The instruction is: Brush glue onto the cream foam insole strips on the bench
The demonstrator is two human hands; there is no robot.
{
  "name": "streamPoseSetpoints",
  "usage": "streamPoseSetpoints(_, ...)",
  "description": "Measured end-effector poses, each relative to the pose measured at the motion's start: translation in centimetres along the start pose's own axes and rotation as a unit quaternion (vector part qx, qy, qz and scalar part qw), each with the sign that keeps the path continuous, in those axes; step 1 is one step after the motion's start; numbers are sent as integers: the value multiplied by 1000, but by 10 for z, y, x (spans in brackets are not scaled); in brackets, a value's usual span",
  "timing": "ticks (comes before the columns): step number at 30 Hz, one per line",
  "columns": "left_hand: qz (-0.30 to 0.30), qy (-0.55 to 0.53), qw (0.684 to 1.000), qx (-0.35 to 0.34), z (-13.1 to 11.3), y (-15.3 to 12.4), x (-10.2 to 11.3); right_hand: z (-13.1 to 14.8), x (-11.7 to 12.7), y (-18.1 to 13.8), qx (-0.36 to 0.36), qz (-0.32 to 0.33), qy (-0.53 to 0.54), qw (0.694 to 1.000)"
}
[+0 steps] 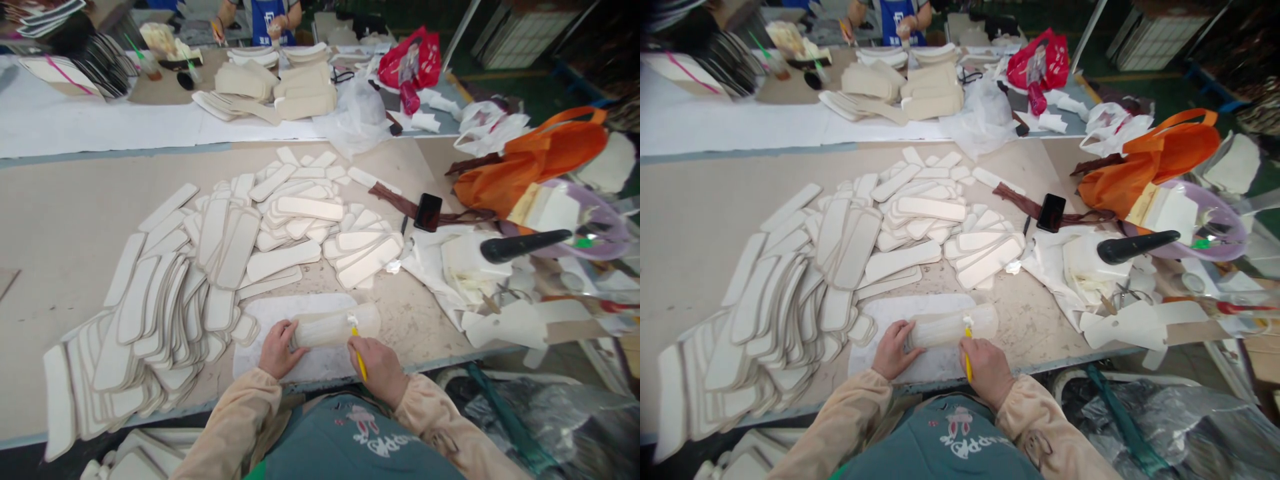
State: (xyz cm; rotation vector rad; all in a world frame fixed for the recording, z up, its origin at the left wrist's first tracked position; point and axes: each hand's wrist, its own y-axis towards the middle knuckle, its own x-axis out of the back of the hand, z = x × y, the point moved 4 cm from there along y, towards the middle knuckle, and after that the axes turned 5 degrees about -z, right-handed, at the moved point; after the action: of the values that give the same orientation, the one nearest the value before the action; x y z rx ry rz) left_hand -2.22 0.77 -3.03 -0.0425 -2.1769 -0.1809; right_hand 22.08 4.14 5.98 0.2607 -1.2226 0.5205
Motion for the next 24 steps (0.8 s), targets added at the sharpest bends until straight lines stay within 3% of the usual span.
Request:
streamPoseSetpoints(5, 7, -6, 1000, 19, -1, -1, 0, -23, -1, 3, -83, 8, -58, 995)
streamPoseSetpoints(7, 10, -12, 1000, 26, -2, -1, 0, -14, -10, 6, -62, 29, -9, 998)
streamPoseSetpoints(9, 11, -14, 999, 31, -2, -2, 1, 6, -17, 9, -16, 43, 104, 993)
streamPoseSetpoints(12, 11, -14, 999, 36, -3, -2, 1, 37, -20, 17, 3, 59, 303, 951)
streamPoseSetpoints(15, 14, -16, 999, 41, -4, -2, 2, 51, -24, 26, -49, 71, 434, 897)
streamPoseSetpoints(18, 12, -17, 999, 44, -4, -1, 2, 50, -31, 33, -92, 71, 481, 869)
streamPoseSetpoints(24, 2, -10, 999, 40, -2, -2, 0, 34, -41, 29, -180, 35, 485, 855)
